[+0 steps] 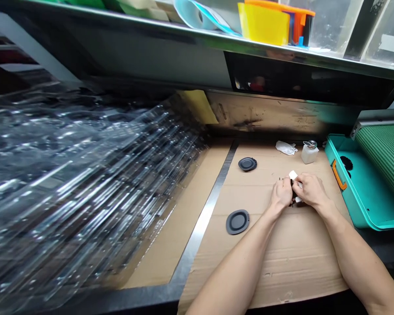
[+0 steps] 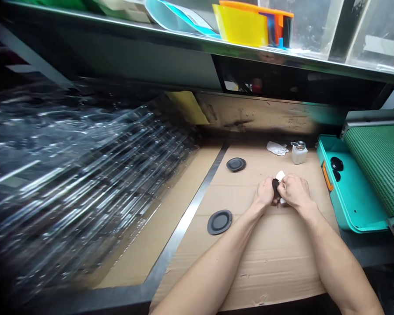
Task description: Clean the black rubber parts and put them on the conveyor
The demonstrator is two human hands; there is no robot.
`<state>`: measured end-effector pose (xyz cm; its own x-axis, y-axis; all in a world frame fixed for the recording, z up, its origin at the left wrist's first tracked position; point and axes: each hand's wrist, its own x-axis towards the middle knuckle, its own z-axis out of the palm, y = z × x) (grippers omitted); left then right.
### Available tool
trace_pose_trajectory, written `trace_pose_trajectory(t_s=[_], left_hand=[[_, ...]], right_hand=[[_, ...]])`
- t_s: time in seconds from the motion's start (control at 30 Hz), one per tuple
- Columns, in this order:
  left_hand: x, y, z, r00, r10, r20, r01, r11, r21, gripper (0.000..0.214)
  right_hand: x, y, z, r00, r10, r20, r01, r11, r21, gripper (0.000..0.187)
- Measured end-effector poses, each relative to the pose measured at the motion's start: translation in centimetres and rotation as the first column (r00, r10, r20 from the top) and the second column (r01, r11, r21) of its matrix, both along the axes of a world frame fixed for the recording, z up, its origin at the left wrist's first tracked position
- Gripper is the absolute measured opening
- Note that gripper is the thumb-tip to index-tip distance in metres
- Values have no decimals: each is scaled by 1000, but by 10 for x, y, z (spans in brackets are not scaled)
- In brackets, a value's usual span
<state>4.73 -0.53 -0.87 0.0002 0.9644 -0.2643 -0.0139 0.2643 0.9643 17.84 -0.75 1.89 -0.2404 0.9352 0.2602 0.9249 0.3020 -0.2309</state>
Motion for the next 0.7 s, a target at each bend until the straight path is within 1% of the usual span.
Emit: trace_pose_trajectory(t_s=[0.03, 0.1, 0.2, 0.27, 0.37, 0.47, 0.6, 0.7], left_hand=[[-1, 2, 0, 1000, 8, 22, -8, 1000, -22, 50], [-2, 5, -1, 991, 36, 128, -28, 998, -62, 51], [-4, 10, -3, 943, 67, 327, -35, 994, -102, 46], [-4, 11, -4, 920, 85, 382, -37, 991, -130, 43], [-3, 11, -4, 918, 116, 380, -57, 985, -165, 40], [-2, 12, -6, 932, 128, 340, -76, 984, -163, 37], [-1, 12, -10, 962, 89, 257, -60, 991, -119, 40], [-2, 10, -10, 984, 43, 171, -30, 996, -80, 46]], right_hand=[[1, 0, 1, 1000, -9, -5, 9, 1000, -4, 18], [2, 0, 1, 999, -14, -52, 14, 1000, 6, 21], [4, 1, 1, 984, 9, -180, 1, 999, 52, 27], [5, 2, 1, 970, 38, -239, -23, 998, 62, 27], [3, 2, -1, 962, 82, -259, -76, 997, 33, 23], [0, 1, -2, 967, 107, -229, -107, 994, 11, 22], [-3, -1, -3, 984, 101, -148, -99, 995, 24, 21], [-2, 0, -5, 991, 93, -96, -90, 995, 36, 21]])
